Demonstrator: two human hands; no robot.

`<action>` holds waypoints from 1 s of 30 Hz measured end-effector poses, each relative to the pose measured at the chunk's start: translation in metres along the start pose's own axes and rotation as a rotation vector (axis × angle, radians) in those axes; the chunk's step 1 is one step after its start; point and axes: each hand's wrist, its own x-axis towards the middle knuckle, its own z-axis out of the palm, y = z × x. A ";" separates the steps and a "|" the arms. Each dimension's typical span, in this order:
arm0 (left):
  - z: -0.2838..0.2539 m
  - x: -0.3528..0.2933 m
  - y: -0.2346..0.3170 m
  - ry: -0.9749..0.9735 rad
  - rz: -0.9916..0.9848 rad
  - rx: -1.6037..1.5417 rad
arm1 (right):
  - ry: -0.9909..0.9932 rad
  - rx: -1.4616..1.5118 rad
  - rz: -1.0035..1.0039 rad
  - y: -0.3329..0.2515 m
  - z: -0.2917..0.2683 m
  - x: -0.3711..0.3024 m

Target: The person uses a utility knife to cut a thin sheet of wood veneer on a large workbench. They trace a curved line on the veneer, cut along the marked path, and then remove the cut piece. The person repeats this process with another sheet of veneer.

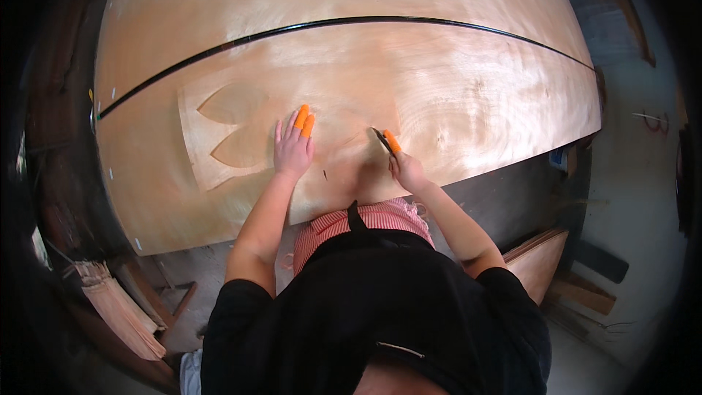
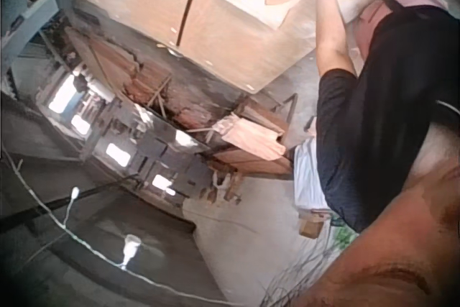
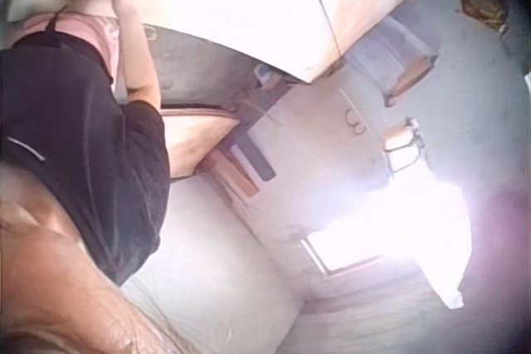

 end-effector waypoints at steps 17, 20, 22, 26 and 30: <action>0.004 -0.002 0.000 0.048 0.014 0.006 | 0.212 1.163 0.595 -0.016 -0.054 0.064; 0.002 -0.003 0.000 0.033 0.010 -0.021 | 0.134 1.290 0.661 -0.023 -0.060 0.070; 0.002 -0.002 -0.001 0.031 0.009 -0.017 | 0.124 1.220 0.605 -0.034 -0.064 0.073; 0.003 -0.003 -0.001 0.022 0.005 -0.003 | 0.188 0.906 0.458 -0.049 -0.071 0.074; 0.002 -0.001 0.000 0.043 -0.008 -0.056 | 0.268 0.751 0.207 -0.056 -0.077 0.069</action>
